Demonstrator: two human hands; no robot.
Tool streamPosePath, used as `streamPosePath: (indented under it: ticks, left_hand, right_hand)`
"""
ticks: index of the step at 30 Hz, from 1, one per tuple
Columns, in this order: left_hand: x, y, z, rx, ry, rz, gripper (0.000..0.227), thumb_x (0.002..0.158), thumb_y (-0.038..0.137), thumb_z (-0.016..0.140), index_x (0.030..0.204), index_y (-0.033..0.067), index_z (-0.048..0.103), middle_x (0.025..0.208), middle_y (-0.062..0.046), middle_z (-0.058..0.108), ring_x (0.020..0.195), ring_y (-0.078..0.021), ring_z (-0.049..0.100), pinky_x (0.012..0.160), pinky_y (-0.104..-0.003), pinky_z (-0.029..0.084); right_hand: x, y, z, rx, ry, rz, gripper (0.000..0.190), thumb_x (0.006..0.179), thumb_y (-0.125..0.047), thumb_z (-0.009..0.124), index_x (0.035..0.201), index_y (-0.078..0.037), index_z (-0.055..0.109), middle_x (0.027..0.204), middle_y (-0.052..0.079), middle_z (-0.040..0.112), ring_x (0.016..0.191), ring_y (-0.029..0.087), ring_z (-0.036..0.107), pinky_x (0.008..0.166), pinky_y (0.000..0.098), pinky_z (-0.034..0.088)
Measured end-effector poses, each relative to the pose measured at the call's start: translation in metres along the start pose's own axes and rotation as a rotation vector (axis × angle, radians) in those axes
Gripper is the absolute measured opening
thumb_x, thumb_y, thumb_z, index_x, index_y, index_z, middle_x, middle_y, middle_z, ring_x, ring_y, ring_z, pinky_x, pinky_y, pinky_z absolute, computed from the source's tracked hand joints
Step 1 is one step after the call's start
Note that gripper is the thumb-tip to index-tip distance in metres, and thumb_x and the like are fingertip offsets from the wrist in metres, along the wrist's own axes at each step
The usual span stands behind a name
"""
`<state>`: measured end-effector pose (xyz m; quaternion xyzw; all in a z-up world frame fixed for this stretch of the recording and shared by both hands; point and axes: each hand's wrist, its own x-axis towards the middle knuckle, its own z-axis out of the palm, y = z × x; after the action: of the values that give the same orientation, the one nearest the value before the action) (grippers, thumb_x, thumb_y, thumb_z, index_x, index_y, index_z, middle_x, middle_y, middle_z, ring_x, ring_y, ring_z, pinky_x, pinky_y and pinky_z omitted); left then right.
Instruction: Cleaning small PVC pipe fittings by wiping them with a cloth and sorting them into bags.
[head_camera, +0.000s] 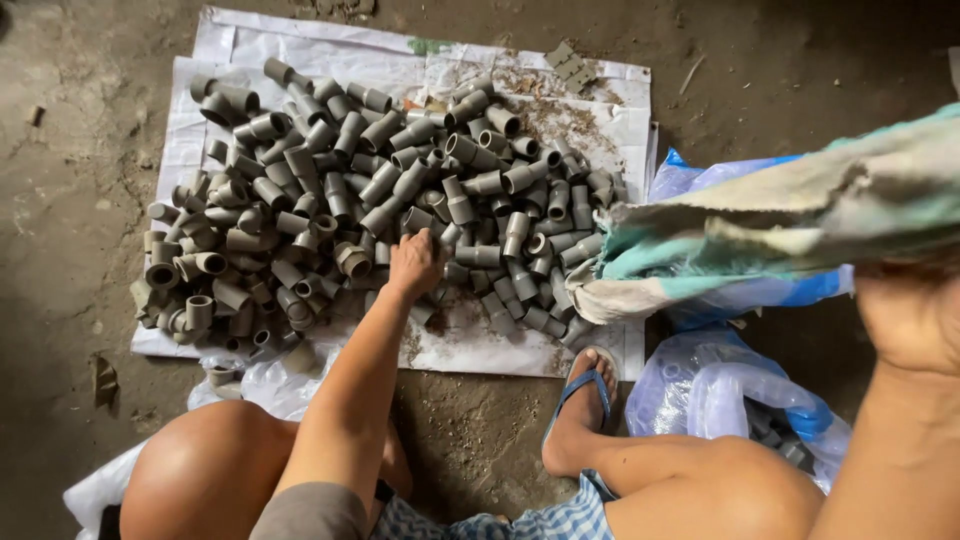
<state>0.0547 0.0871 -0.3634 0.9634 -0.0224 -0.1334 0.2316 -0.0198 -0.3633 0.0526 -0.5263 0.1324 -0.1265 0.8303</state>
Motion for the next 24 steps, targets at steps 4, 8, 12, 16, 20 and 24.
streamPosePath:
  ticks: [4, 8, 12, 16, 20, 24]
  left_hand:
    - [-0.006, 0.076, -0.095, -1.297, -0.103, -0.204, 0.024, 0.095, 0.032, 0.065, 0.085, 0.0098, 0.062, 0.078, -0.001, 0.054, 0.072, -0.0137, 0.055, 0.061, -0.032, 0.048]
    - [-0.017, 0.162, -0.196, -1.593, -0.215, -0.189, 0.047, 0.101, 0.032, 0.043, 0.126, -0.0045, 0.057, 0.107, -0.021, 0.068, 0.09, -0.032, 0.072, 0.073, -0.043, 0.061]
    - [-0.036, 0.227, -0.266, -1.529, -0.233, 0.071, 0.038, 0.095, 0.036, 0.048, 0.097, -0.0004, 0.06, 0.07, -0.017, 0.056, 0.051, -0.0266, 0.056, 0.041, -0.035, 0.039]
    - [-0.079, 0.276, -0.277, -1.318, -0.06, 0.092, 0.047, 0.096, 0.04, 0.055, 0.078, -0.0019, 0.066, 0.059, -0.026, 0.059, 0.049, -0.0325, 0.066, 0.028, -0.04, 0.05]
    - [-0.116, 0.295, -0.294, -1.178, 0.25, 0.157, 0.058, 0.097, 0.04, 0.04, 0.075, -0.0048, 0.07, 0.061, -0.026, 0.06, 0.066, -0.0267, 0.054, 0.053, -0.049, 0.046]
    - [-0.107, 0.283, -0.268, -1.471, 0.036, -0.053, 0.05, 0.096, 0.039, 0.044, 0.094, -0.0083, 0.06, 0.072, -0.023, 0.055, 0.057, -0.0281, 0.053, 0.04, -0.039, 0.041]
  right_hand:
    - [-0.035, -0.002, 0.072, -0.17, -0.112, -0.17, 0.054, 0.083, -0.047, 0.09, 0.13, -0.03, 0.069, 0.121, -0.015, 0.066, 0.112, 0.006, 0.065, 0.103, 0.0259, 0.059]
    - [-0.025, 0.023, 0.082, -0.167, -0.077, -0.107, 0.05, 0.092, -0.024, 0.073, 0.142, -0.026, 0.065, 0.121, -0.002, 0.071, 0.104, 0.013, 0.071, 0.083, 0.0271, 0.06]
    - [-0.032, 0.047, 0.119, -0.297, -0.263, -0.221, 0.054, 0.094, -0.004, 0.065, 0.146, -0.012, 0.056, 0.117, 0.006, 0.067, 0.106, 0.017, 0.066, 0.091, 0.0332, 0.056]
    - [-0.059, 0.062, 0.175, -0.448, -0.476, -0.462, 0.052, 0.099, 0.005, 0.055, 0.151, -0.003, 0.049, 0.123, 0.026, 0.065, 0.115, 0.03, 0.061, 0.108, 0.0529, 0.052]
    - [-0.07, 0.083, 0.199, -0.409, -0.408, -0.588, 0.039, 0.111, -0.008, 0.049, 0.149, -0.001, 0.048, 0.131, 0.022, 0.064, 0.128, 0.022, 0.054, 0.112, 0.0469, 0.048]
    - [-0.087, 0.077, 0.203, -0.37, -0.481, -0.471, 0.041, 0.108, -0.002, 0.049, 0.149, 0.0, 0.049, 0.126, 0.017, 0.064, 0.121, 0.019, 0.055, 0.113, 0.0417, 0.047]
